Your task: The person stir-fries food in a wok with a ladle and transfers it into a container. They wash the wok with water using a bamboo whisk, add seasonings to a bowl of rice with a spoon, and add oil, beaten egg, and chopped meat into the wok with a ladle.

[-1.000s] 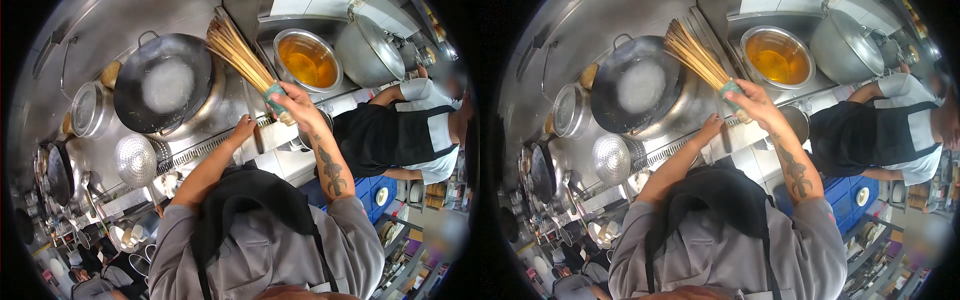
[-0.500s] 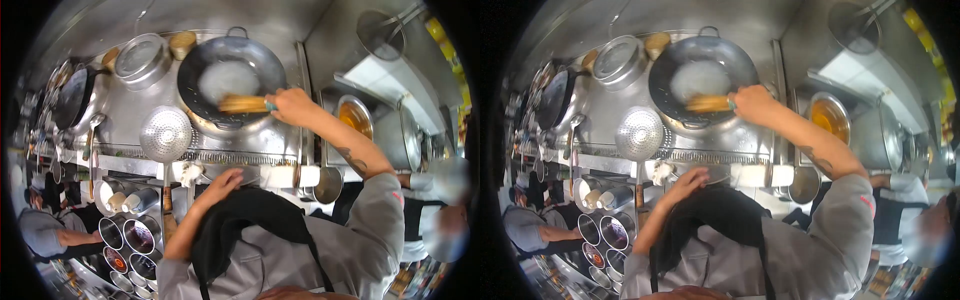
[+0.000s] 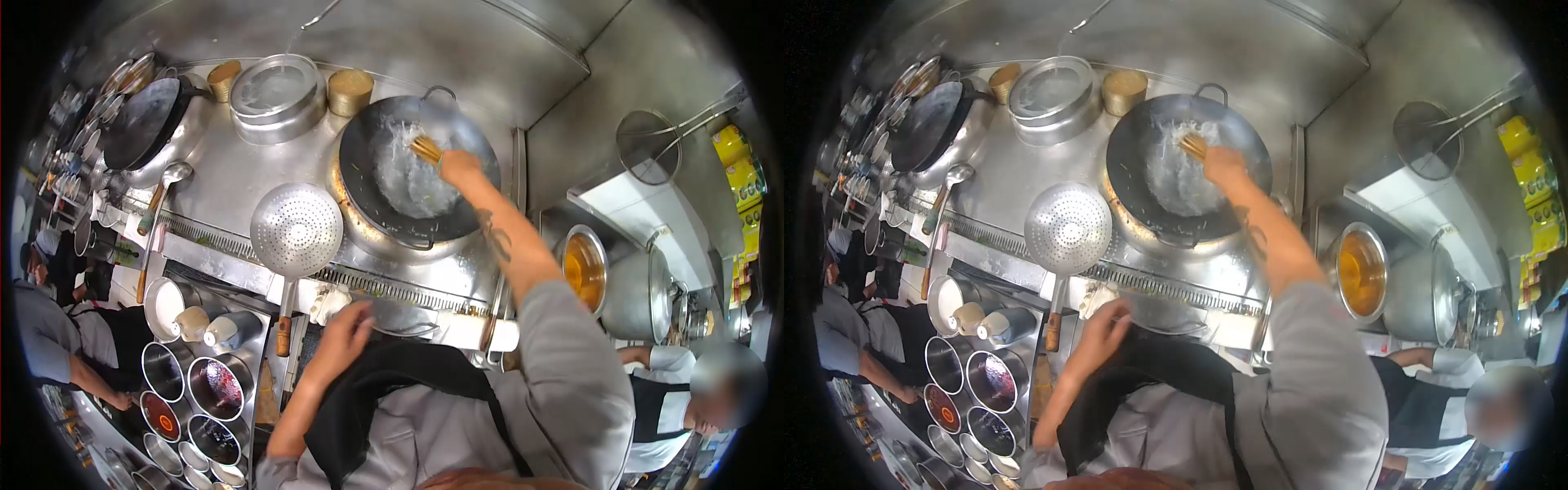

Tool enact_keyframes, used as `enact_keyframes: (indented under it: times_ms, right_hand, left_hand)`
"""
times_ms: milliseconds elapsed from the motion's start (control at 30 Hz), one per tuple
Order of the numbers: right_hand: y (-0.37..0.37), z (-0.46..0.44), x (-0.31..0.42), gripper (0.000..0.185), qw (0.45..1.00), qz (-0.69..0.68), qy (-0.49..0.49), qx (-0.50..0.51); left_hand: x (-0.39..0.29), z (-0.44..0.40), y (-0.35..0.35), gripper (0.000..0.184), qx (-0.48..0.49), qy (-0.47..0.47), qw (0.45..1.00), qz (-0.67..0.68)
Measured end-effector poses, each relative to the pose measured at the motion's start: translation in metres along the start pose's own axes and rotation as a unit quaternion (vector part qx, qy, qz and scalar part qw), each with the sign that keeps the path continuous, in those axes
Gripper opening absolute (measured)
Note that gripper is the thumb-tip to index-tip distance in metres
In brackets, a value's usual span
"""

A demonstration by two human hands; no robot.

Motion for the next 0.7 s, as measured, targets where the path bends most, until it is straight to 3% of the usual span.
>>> enact_keyframes:
  times_ms: [33, 100, 167, 200, 267, 333, 400, 533, 633, 700]
  right_hand:
    - [0.013, -0.002, 0.004, 0.026, 1.000, 0.002, 0.000, -0.004]
    - [0.036, 0.039, 0.006, 0.029, 1.000, -0.003, -0.010, 0.002]
    - [0.027, 0.087, -0.014, 0.033, 1.000, 0.009, -0.008, 0.027]
    - [0.016, 0.104, -0.025, 0.035, 0.998, 0.017, 0.011, 0.054]
    - [0.011, 0.095, -0.059, 0.033, 0.999, -0.002, 0.049, -0.008]
    - [0.009, 0.046, -0.069, 0.032, 0.997, 0.001, 0.081, 0.001]
    - [0.015, 0.004, -0.050, 0.032, 0.982, -0.132, 0.128, -0.033]
    - [0.058, 0.023, -0.017, 0.034, 0.991, -0.123, 0.026, -0.054]
    - [0.049, 0.042, -0.057, 0.036, 0.991, -0.093, 0.022, -0.091]
    - [0.054, -0.003, -0.057, 0.037, 0.985, -0.138, 0.024, -0.100]
  left_hand:
    - [-0.011, -0.029, 0.014, 0.028, -0.009, 0.114, 0.989, -0.093]
    - [-0.039, -0.082, 0.044, 0.030, -0.034, 0.236, 0.961, -0.138]
    - [-0.037, -0.124, 0.075, 0.028, -0.029, 0.293, 0.928, -0.227]
    - [-0.027, -0.134, 0.089, 0.024, 0.005, 0.264, 0.934, -0.242]
    - [-0.007, -0.151, 0.108, 0.017, 0.069, 0.206, 0.936, -0.276]
    - [-0.001, -0.155, 0.112, 0.011, 0.056, 0.219, 0.915, -0.333]
    - [0.003, -0.153, 0.118, 0.008, 0.055, 0.222, 0.906, -0.355]
    - [0.007, -0.156, 0.117, 0.008, 0.032, 0.228, 0.918, -0.324]
    - [0.007, -0.158, 0.112, 0.008, 0.020, 0.237, 0.922, -0.307]
    - [0.008, -0.156, 0.110, 0.008, 0.027, 0.233, 0.926, -0.296]
Point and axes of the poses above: each hand's wrist, its own z-axis away from the middle knuckle, its own y-axis out of the palm, x = y × z, the point moved 2 cm from there along -z, towards the middle knuckle, and after that the axes turned 2 degrees about -y, right-handed, at the moved point
